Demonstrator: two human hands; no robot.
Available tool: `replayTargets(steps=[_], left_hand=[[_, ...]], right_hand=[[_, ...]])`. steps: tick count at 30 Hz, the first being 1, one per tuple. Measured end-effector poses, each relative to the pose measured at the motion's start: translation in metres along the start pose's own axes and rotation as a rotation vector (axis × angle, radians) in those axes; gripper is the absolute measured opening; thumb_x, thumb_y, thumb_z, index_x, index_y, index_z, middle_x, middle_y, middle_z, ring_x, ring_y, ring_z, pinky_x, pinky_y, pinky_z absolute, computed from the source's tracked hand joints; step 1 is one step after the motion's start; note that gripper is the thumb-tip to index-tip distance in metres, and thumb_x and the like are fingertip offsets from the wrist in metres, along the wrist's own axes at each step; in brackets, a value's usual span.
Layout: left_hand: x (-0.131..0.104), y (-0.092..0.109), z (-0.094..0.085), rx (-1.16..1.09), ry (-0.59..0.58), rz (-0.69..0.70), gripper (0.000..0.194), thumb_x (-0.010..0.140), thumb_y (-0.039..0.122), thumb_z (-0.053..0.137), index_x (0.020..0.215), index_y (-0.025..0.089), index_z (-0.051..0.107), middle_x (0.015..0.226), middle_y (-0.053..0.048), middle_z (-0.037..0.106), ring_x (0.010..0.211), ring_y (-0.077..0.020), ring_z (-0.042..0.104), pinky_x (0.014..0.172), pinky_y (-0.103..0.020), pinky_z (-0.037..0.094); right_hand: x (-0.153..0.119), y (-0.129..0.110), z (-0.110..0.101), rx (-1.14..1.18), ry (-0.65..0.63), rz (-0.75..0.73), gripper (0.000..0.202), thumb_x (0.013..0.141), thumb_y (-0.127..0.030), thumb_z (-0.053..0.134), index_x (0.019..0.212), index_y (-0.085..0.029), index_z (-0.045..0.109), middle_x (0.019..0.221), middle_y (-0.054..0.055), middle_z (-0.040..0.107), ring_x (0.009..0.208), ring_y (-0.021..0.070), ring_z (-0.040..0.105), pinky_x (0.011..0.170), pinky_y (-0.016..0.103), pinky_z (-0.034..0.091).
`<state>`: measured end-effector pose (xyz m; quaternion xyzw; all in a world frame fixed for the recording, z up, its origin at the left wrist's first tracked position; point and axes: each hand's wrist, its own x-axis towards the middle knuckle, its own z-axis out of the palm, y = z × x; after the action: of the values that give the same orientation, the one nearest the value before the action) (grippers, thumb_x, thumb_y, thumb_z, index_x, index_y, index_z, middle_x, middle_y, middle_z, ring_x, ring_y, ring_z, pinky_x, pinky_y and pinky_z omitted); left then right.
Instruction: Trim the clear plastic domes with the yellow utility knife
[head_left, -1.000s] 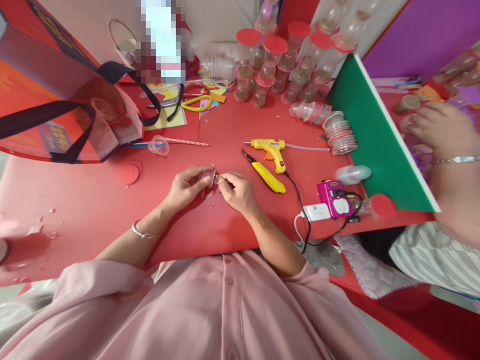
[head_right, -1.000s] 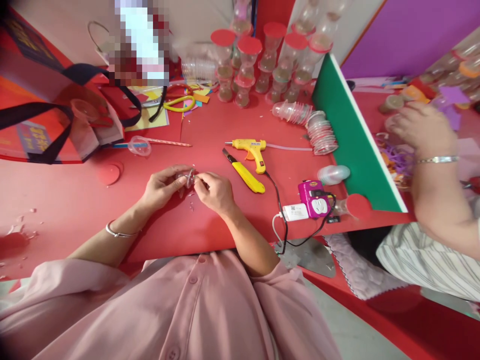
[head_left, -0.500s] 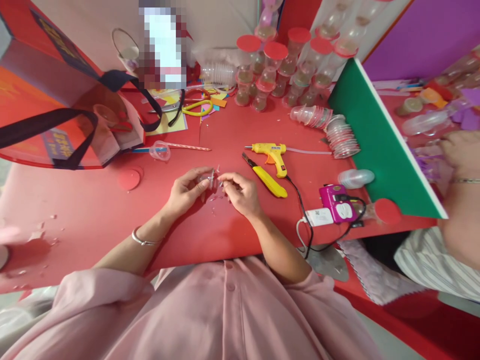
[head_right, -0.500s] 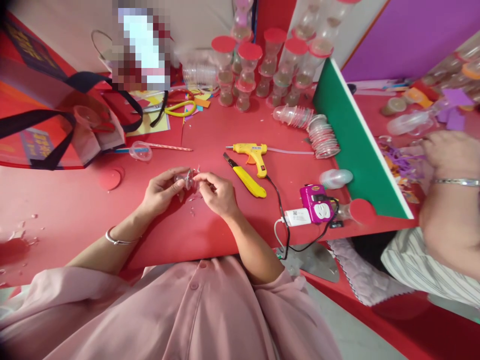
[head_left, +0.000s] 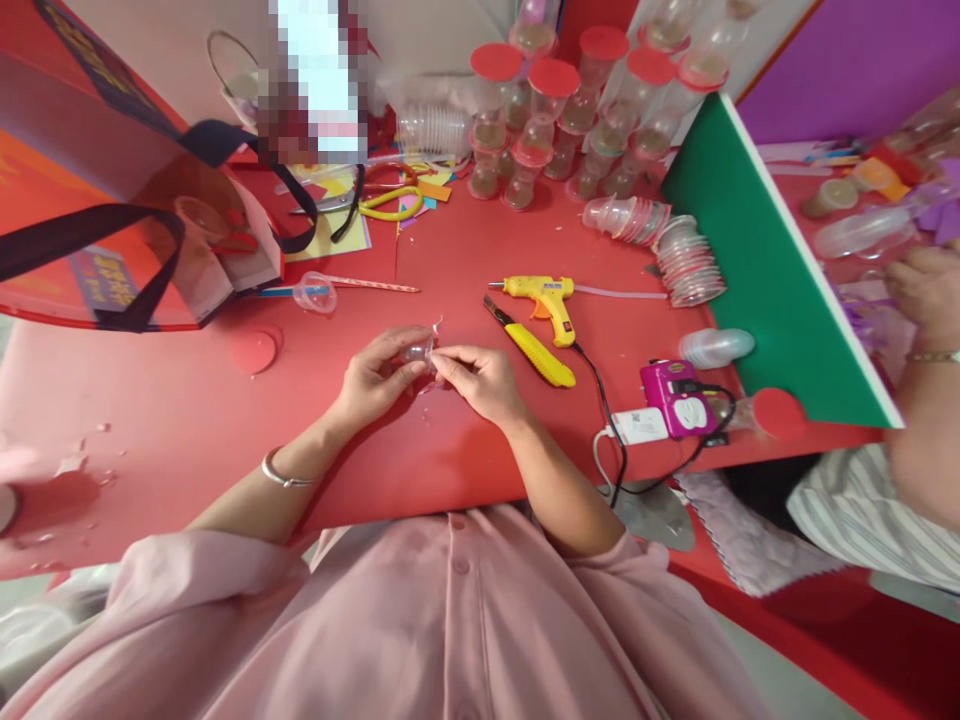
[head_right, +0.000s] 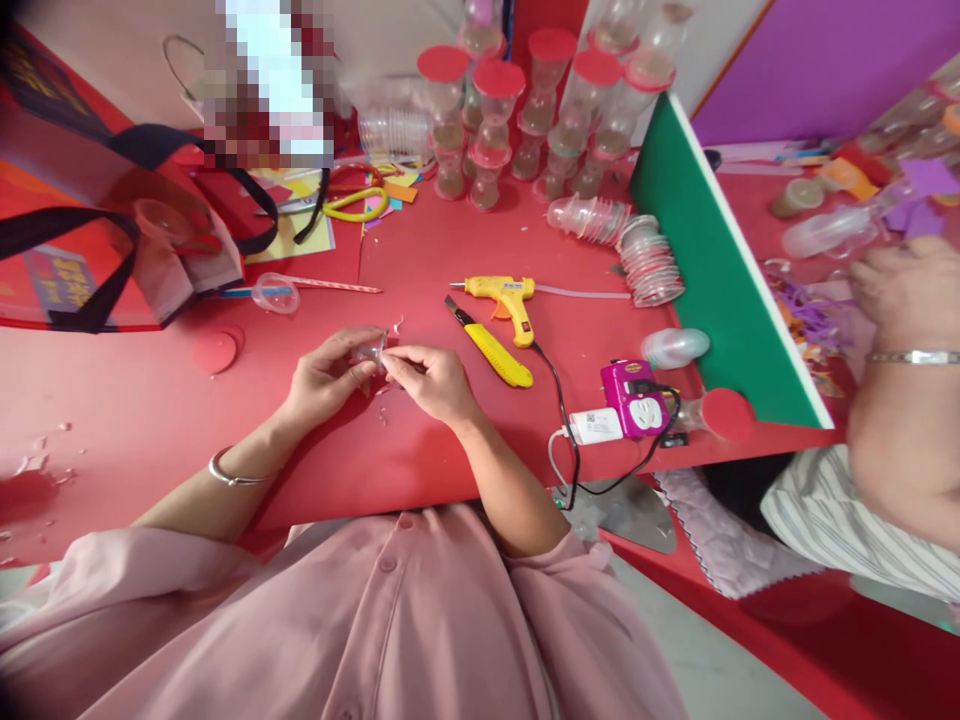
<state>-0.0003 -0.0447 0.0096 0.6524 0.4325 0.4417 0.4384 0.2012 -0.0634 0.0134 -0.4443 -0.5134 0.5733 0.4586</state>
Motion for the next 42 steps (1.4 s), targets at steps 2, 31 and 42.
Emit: replayTargets(steps=[2,31,42], left_hand=[[0.000,-0.001,0.000,0.071,-0.026,0.071,0.043,0.091,0.039,0.081,0.130,0.023,0.076,0.132,-0.015,0.075,0.125,-0.0296,0.070,0.108,-0.044,0.058],[0.001,0.000,0.004,-0.127,0.054,-0.050,0.054,0.080,0.037,0.091,0.129,0.022,0.076,0.129,-0.013,0.076,0.116,-0.0249,0.073,0.105,-0.039,0.059],[0.001,-0.003,0.004,-0.161,0.044,-0.057,0.052,0.078,0.033,0.092,0.126,0.021,0.076,0.127,-0.014,0.074,0.113,-0.0239,0.072,0.101,-0.038,0.059]], right_hand=[[0.000,-0.002,-0.001,0.026,-0.010,0.042,0.032,0.091,-0.050,0.072,0.097,-0.019,0.081,0.072,-0.001,0.071,0.062,0.0112,0.061,0.062,0.025,0.051],[-0.001,0.000,0.001,-0.234,0.059,-0.061,0.046,0.104,-0.059,0.050,0.076,-0.024,0.059,0.062,-0.003,0.054,0.058,0.0115,0.052,0.056,0.023,0.041],[-0.001,0.005,0.003,-0.131,0.064,-0.071,0.036,0.098,-0.051,0.066,0.114,-0.021,0.075,0.077,-0.001,0.070,0.068,0.0122,0.065,0.066,0.023,0.052]])
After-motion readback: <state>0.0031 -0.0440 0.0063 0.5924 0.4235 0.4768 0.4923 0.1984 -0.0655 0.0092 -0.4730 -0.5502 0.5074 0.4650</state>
